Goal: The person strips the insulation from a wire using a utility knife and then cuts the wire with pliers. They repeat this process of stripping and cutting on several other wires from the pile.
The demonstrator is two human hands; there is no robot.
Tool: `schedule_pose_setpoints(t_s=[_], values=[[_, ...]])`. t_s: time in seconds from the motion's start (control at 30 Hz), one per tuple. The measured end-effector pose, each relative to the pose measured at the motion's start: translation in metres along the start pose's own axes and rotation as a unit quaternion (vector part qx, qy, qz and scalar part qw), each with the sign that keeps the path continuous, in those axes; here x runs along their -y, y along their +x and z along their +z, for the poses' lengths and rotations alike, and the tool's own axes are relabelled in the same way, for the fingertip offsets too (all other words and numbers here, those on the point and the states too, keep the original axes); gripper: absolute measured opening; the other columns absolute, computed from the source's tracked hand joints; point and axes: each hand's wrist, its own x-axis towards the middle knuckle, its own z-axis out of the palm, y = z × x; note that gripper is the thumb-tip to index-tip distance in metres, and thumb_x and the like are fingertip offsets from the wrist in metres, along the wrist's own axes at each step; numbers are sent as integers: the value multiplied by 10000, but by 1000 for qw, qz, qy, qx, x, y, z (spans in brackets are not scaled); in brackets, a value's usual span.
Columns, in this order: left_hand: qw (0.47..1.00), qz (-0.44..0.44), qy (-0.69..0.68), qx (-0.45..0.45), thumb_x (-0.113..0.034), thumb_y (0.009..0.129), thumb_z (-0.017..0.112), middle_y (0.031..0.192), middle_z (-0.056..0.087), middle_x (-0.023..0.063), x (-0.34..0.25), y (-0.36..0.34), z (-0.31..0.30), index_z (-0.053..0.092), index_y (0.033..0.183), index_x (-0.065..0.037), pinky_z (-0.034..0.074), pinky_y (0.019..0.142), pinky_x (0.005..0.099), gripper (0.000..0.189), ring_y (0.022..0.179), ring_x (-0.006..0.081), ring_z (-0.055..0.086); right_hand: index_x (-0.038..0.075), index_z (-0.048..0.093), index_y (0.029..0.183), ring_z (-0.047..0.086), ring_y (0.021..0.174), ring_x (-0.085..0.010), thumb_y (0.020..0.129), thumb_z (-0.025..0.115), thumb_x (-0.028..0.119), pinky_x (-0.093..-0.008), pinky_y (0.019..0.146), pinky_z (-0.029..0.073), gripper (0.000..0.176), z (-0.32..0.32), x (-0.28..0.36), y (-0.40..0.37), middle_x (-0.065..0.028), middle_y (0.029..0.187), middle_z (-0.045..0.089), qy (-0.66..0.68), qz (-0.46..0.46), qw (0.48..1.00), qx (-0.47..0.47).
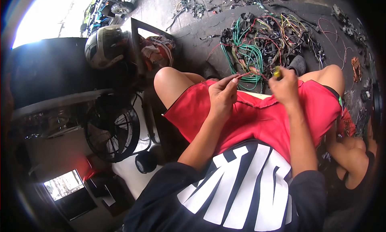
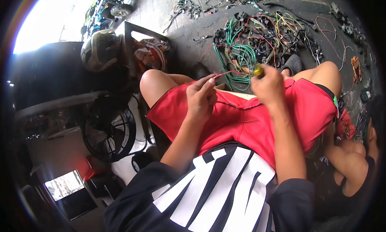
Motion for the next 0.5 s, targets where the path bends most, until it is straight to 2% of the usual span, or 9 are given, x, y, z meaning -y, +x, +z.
schedule_pose_setpoints(t_s=[0.07,0.1,0.2,0.23,0.3,0.33,0.4,0.5], values=[[1000,16,9,12,-106,851,610,551,360,-47,-2,5,7,575,1042,82,202,390,209,270,434,38,266,28,644,856,620,716,-361,689,639,124,-422,624,487,192,5,15,-8,-190,746,631,39,9,994,103],[1000,13,20,8,-105,853,609,551,355,-49,-1,5,6,576,1044,77,203,393,206,265,438,37,261,18,631,837,625,705,-353,694,640,119,-418,615,488,175,4,23,-10,-186,721,625,7,-16,992,128],[1000,3,24,7,-90,850,611,550,371,-48,-2,6,3,582,1038,78,210,394,206,254,439,38,274,11,617,814,627,688,-344,707,645,120,-396,599,488,155,7,28,-10,-178,689,616,67,-31,991,114],[999,14,38,5,-90,850,614,559,394,-43,-1,5,3,592,1031,75,217,398,203,246,444,37,290,0,609,804,634,658,-309,719,651,109,-364,584,484,144,8,29,-11,-165,681,616,99,-11,990,100],[997,37,65,-1,-88,848,619,577,439,-34,2,4,5,612,1016,69,232,405,196,231,453,33,321,-9,604,795,633,642,-284,720,658,101,-349,576,478,143,9,38,-10,-157,690,619,172,-37,982,64],[993,54,109,5,-94,852,616,634,504,-17,2,3,6,628,1005,62,288,443,192,218,498,34,380,-13,602,790,633,634,-271,721,661,97,-341,572,475,143,9,41,-10,-154,694,620,208,-49,976,46],[976,86,199,18,-104,860,609,747,633,18,0,1,7,659,981,48,399,519,185,200,587,36,499,-13,601,783,631,630,-254,718,658,85,-331,575,475,131,16,41,-9,-150,697,618,235,-24,968,82],[959,159,234,30,-103,845,631,734,629,29,9,4,10,666,960,40,349,486,169,187,550,29,462,-17,593,763,618,606,-237,717,653,75,-326,568,469,119,22,37,-9,-145,677,608,221,-24,968,114]])
